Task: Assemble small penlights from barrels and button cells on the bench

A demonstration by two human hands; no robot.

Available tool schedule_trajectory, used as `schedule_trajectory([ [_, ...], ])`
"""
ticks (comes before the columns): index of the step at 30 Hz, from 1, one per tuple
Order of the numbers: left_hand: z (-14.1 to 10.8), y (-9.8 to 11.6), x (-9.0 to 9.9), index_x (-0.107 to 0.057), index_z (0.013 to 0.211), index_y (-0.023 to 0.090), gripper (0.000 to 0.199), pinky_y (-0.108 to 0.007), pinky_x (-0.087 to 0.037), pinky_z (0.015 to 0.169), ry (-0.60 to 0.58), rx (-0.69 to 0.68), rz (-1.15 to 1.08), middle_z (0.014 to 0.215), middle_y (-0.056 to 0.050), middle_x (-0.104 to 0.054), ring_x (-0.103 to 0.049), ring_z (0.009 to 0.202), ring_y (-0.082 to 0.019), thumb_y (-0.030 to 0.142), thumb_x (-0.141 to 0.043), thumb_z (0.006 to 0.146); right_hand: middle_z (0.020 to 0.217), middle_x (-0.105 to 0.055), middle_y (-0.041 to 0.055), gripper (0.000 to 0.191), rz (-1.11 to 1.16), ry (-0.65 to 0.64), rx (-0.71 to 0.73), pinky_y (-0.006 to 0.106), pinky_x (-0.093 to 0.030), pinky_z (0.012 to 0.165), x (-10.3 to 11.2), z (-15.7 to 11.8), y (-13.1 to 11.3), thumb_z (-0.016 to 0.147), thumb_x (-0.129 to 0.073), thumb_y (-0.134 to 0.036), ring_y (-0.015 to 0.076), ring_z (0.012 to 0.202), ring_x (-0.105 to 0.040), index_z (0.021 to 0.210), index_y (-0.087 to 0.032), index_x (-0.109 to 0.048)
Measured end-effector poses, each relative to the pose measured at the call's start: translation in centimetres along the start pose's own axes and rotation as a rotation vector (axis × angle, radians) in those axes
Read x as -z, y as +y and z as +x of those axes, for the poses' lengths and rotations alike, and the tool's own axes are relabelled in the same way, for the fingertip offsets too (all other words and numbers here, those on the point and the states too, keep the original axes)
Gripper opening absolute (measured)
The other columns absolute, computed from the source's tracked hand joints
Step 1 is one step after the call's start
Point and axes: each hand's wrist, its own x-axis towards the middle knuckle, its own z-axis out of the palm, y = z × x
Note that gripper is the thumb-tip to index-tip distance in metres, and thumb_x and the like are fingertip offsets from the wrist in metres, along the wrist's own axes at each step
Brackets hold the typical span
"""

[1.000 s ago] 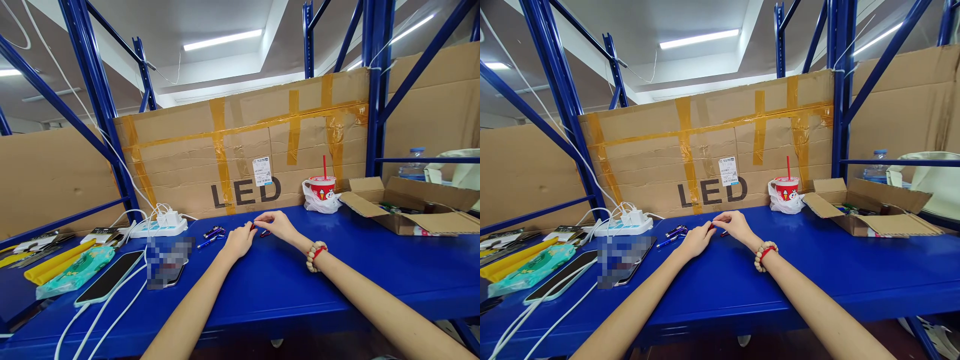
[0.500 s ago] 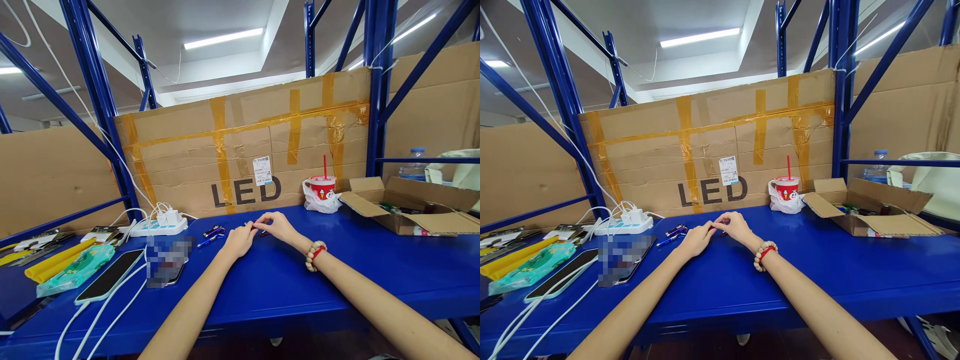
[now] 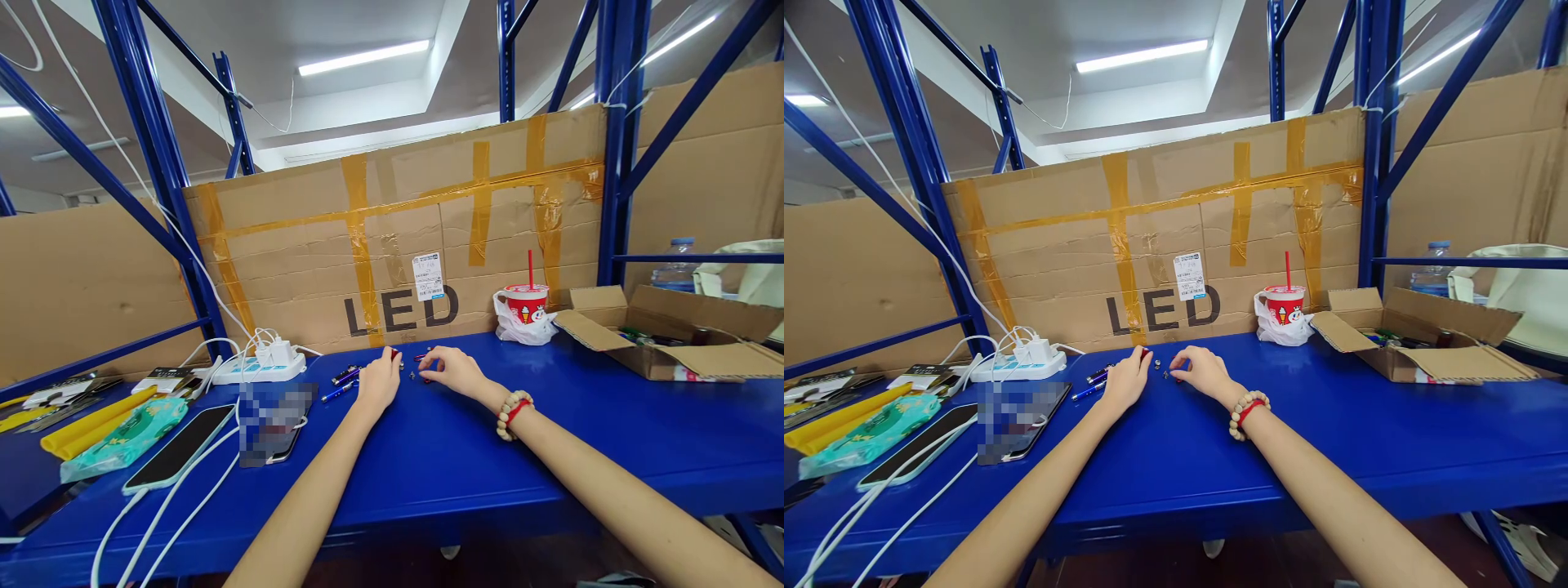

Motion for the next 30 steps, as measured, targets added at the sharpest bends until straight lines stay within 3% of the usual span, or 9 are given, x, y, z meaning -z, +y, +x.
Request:
schedule_trajectory([
  [4,0.0,-0.1,0.1,-0.045,0.096,0.018,0.035,-0.031,-0.040,0.065,0.055,0.096,-0.042,0.087,-0.010,-0.065,-0.061,0.082,-0.024,0.038,-0.016,0.091,0.081,-0.067,-0.0051,0.011,-0.089,-0.143,0.005,0.020,-0.040,0.059,-0.1,-0.3,0.0,0.070,-0.059,-0.025,0.0116,0.071,-0.059,0.077,-0.027,-0.066],
  [8,0.1,0.0,-0.3,-0.045,0.094,0.018,0.033,-0.031,-0.039,0.065,0.055,0.091,-0.070,0.086,-0.010,-0.065,-0.061,0.081,-0.025,0.038,-0.019,0.090,0.086,-0.067,-0.0034,0.015,-0.091,-0.178,-0.001,0.022,-0.042,0.063,-0.6,-0.2,0.1,0.074,-0.054,-0.025,0.0135,0.077,-0.060,0.083,-0.026,-0.066],
  [12,0.4,-0.2,-1.1,-0.043,0.092,0.017,0.028,-0.033,-0.038,0.069,0.031,0.062,-0.155,0.089,-0.012,-0.063,-0.059,0.084,-0.025,0.033,-0.020,0.091,0.097,-0.065,0.0001,0.020,-0.119,-0.156,0.006,0.025,-0.044,0.073,-0.7,-0.2,0.3,0.074,-0.053,-0.025,0.0161,0.086,-0.059,0.091,-0.023,-0.064],
  [16,0.8,-0.7,-2.0,-0.041,0.089,0.018,0.024,-0.035,-0.032,0.083,-0.016,-0.061,-0.258,0.095,-0.010,-0.060,-0.053,0.094,-0.021,0.029,-0.019,0.091,0.100,-0.063,0.0011,0.022,-0.175,-0.126,-0.050,0.027,-0.044,0.078,-0.4,-0.3,-0.1,0.074,-0.052,-0.023,0.0174,0.090,-0.058,0.092,-0.023,-0.064],
  [23,1.1,-1.1,-3.1,-0.041,0.088,0.020,0.024,-0.034,-0.029,0.087,-0.123,-0.132,-0.329,0.098,-0.004,-0.058,-0.048,0.100,-0.016,0.029,-0.019,0.091,0.092,-0.064,0.0016,0.022,-0.152,-0.018,-0.147,0.025,-0.044,0.073,0.0,-0.3,-0.6,0.075,-0.050,-0.021,0.0149,0.082,-0.058,0.092,-0.022,-0.064],
  [30,1.2,-1.4,-3.1,-0.041,0.079,0.019,0.024,-0.038,-0.028,0.087,-0.165,-0.121,-0.339,0.091,-0.005,-0.058,-0.050,0.097,-0.020,0.030,-0.022,0.089,0.093,-0.063,0.0002,0.020,-0.123,0.024,-0.140,0.024,-0.043,0.065,-0.2,-0.2,-0.5,0.074,-0.050,-0.021,0.0133,0.076,-0.058,0.089,-0.022,-0.064],
])
